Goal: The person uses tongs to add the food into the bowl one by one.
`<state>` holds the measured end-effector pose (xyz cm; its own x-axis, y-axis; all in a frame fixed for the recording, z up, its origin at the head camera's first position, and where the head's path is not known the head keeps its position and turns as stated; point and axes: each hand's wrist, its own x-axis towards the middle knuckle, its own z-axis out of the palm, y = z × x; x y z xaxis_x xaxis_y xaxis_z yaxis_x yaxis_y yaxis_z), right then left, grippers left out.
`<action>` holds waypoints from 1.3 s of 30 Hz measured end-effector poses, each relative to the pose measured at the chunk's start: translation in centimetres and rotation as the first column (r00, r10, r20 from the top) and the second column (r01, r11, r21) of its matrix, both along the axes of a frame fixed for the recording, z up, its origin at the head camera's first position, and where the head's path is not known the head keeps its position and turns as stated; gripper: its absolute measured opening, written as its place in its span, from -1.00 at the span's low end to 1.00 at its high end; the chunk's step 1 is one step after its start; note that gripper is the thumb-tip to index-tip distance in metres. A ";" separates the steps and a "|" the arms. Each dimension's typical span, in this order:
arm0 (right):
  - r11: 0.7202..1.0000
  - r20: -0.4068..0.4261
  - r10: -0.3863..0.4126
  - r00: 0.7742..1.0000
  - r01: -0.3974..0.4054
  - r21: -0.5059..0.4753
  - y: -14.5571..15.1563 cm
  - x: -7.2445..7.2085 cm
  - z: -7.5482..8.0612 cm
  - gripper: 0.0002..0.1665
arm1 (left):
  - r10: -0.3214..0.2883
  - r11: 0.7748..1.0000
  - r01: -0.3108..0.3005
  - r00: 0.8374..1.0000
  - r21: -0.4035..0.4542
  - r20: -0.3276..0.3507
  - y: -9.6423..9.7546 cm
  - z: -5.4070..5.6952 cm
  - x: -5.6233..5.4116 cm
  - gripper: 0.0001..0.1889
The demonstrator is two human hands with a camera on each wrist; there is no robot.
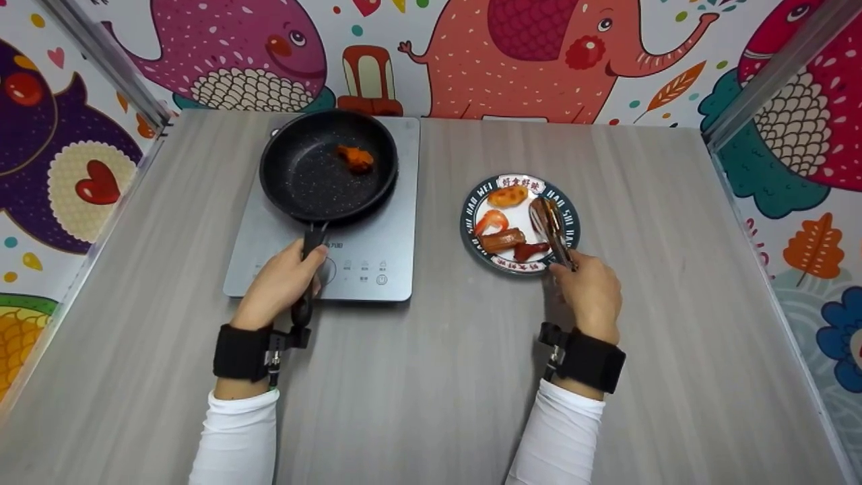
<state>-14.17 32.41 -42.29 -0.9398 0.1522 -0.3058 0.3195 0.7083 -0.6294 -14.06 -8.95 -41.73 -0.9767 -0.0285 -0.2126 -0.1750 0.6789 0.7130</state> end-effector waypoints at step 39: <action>0.999 -0.252 0.001 0.968 0.011 0.044 -1.0 -0.7 -0.4 -0.40 | -0.001 0.999 0.001 1.000 0.041 -0.009 0.1 -0.1 0.1 -0.66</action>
<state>-14.88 31.44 -42.64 -0.9849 0.1651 -0.0519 0.1581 0.7362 -0.6580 -14.00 -8.82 -41.82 -0.9787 -0.0188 -0.2043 -0.1673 0.6492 0.7420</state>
